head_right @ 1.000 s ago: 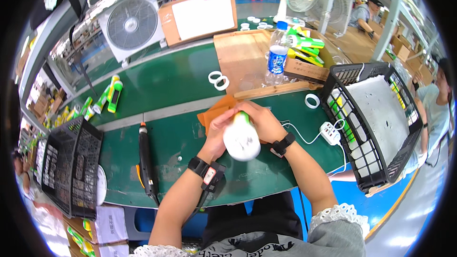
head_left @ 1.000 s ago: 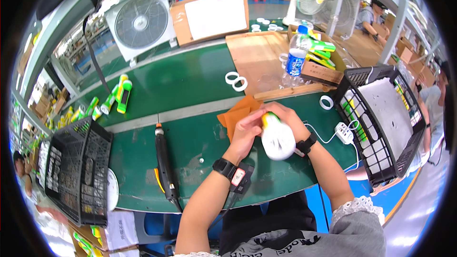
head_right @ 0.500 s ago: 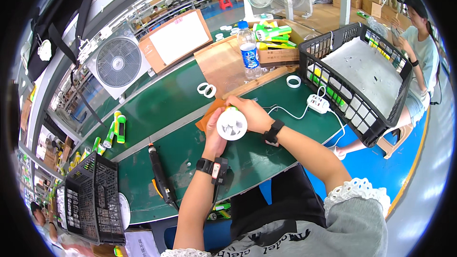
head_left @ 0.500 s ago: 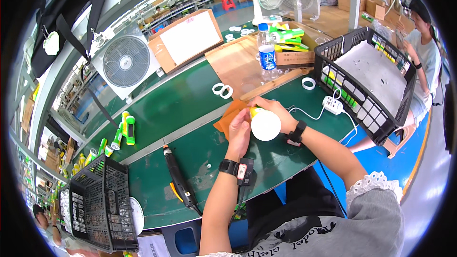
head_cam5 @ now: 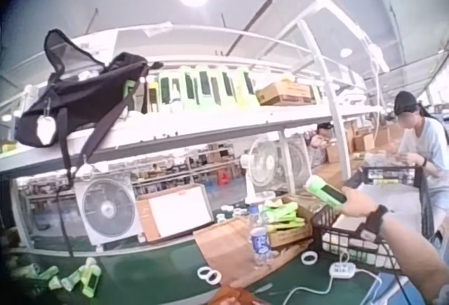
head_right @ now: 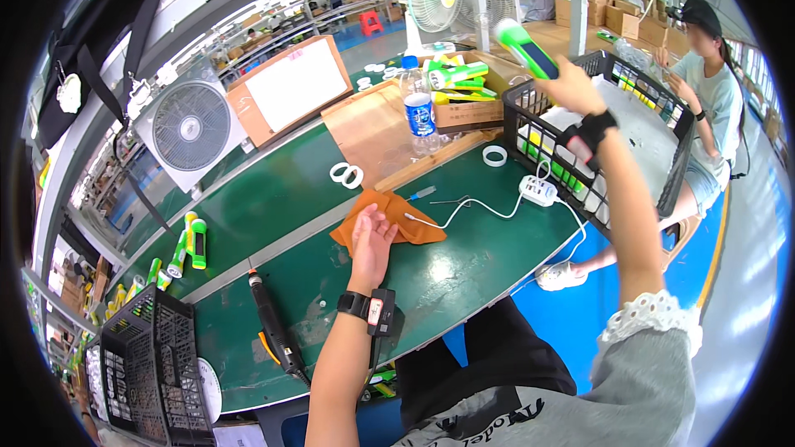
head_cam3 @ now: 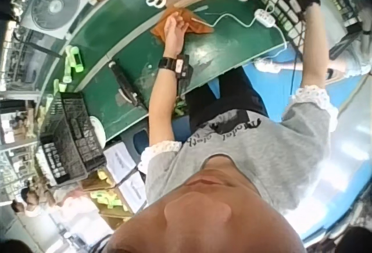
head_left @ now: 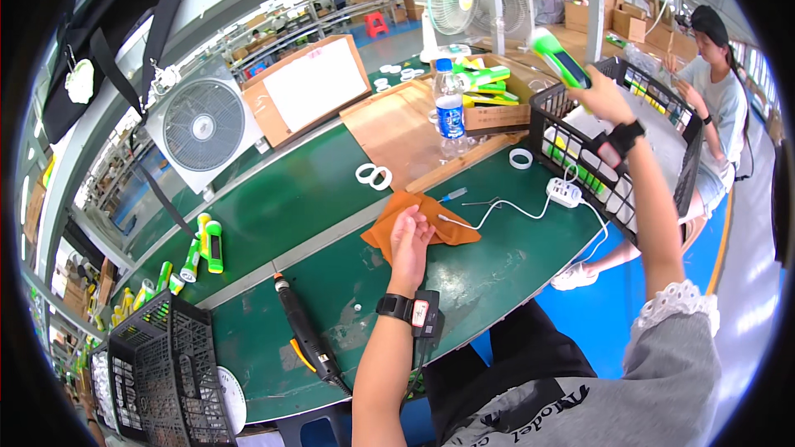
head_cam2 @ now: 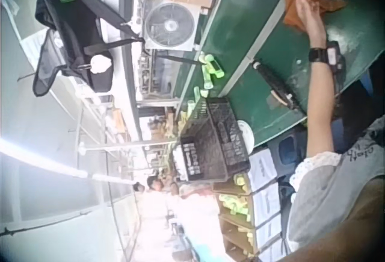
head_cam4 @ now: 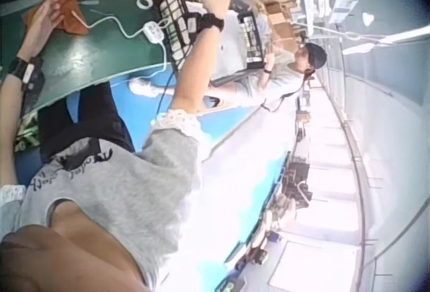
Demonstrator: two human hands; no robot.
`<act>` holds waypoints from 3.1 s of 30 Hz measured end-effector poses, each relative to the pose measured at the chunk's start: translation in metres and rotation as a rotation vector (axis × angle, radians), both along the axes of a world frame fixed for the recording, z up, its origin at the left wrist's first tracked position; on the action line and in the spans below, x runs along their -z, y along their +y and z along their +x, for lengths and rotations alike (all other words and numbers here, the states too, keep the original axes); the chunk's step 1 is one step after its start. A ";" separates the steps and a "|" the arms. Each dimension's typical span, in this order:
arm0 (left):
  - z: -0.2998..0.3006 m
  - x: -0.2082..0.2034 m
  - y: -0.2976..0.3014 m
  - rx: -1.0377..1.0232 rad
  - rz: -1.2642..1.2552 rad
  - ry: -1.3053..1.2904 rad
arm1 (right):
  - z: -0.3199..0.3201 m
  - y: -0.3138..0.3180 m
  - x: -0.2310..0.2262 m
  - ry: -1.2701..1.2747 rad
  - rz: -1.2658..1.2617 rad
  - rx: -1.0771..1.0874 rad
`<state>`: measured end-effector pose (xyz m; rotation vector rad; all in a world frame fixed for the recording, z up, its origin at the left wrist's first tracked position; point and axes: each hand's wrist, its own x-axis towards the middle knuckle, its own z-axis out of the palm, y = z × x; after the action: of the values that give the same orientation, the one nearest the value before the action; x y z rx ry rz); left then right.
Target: Assemble handheld flashlights by fitting bodies, lenses, and internal components.
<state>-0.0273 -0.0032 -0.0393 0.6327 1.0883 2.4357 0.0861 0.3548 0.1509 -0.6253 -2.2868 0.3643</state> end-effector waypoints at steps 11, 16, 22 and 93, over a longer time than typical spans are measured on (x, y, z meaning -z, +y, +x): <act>-0.008 0.001 0.003 0.029 -0.061 -0.146 | 0.006 0.202 0.106 -1.524 0.528 -0.430; -0.006 0.003 0.012 0.051 -0.069 -0.091 | -0.059 0.187 0.088 -1.174 0.288 -0.292; -0.011 0.014 0.010 -0.010 -0.203 0.047 | -0.104 0.095 0.009 -1.072 0.514 0.155; -0.013 0.004 -0.015 -0.239 -0.356 -0.173 | -0.068 -0.237 0.136 -0.328 -0.022 -1.294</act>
<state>-0.0407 -0.0179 -0.0429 0.1834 1.5457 2.3427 0.0183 0.1180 0.0147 0.9583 -2.7113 0.9105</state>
